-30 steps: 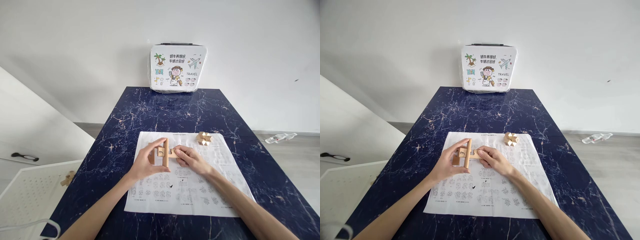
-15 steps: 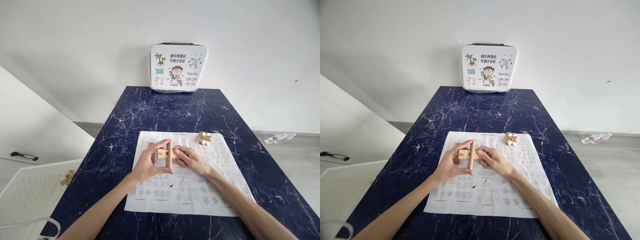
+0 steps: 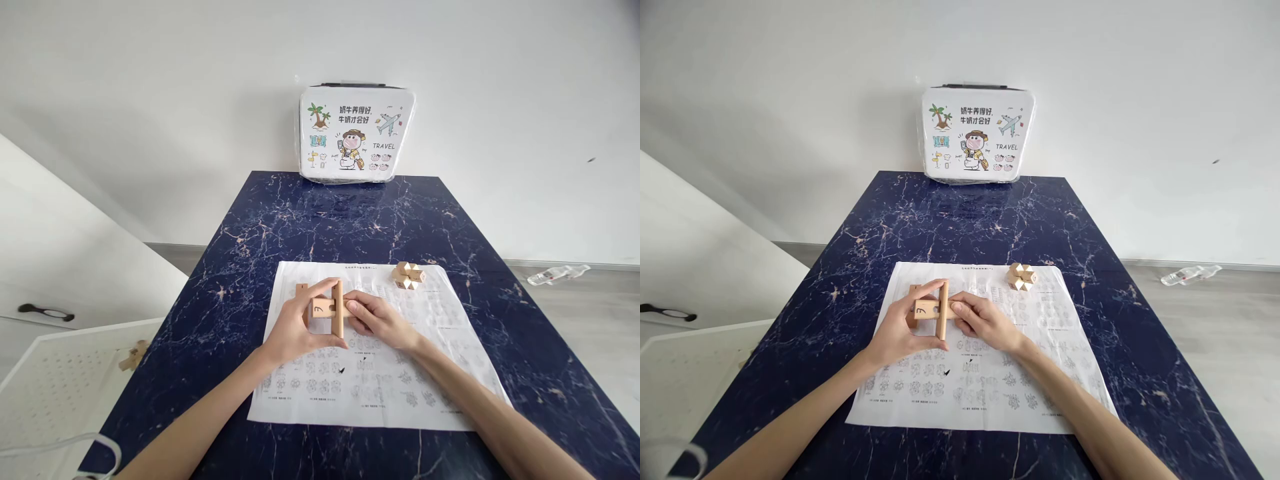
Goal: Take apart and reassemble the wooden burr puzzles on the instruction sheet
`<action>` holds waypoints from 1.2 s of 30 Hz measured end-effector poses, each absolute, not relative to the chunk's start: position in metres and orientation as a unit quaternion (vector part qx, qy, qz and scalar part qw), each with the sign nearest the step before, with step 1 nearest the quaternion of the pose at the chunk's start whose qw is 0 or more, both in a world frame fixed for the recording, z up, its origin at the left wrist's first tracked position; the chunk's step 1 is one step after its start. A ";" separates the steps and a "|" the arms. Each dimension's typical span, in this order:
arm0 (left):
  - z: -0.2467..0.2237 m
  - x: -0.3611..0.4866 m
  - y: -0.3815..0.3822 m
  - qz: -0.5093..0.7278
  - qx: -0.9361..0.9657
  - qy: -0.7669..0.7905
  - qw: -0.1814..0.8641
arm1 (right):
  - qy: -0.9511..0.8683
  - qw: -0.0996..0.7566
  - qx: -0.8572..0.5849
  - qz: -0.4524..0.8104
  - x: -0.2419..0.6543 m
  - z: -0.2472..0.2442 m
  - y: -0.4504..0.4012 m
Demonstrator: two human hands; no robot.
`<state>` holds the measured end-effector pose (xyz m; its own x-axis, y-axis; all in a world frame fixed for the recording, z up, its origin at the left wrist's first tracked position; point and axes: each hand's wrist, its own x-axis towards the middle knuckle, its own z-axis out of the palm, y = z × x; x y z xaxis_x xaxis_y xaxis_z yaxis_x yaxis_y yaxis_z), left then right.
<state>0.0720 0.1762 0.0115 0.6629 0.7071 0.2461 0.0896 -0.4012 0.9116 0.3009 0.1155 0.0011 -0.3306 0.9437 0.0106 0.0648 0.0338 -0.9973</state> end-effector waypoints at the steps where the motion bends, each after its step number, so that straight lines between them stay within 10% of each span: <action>1: 0.011 0.072 0.176 0.321 0.771 0.258 0.486 | -0.604 0.399 -0.423 0.545 0.300 -0.001 0.115; 17: 0.017 0.064 0.184 0.323 0.800 0.249 0.441 | -0.517 0.484 -0.414 0.572 0.297 -0.007 0.116; 28: 0.001 0.053 0.207 0.293 0.839 0.452 0.071 | -0.544 0.530 -0.496 0.421 0.289 -0.012 0.116; 36: 0.010 0.053 0.204 0.217 0.854 0.471 0.032 | -0.543 0.493 -0.568 0.372 0.289 -0.024 0.118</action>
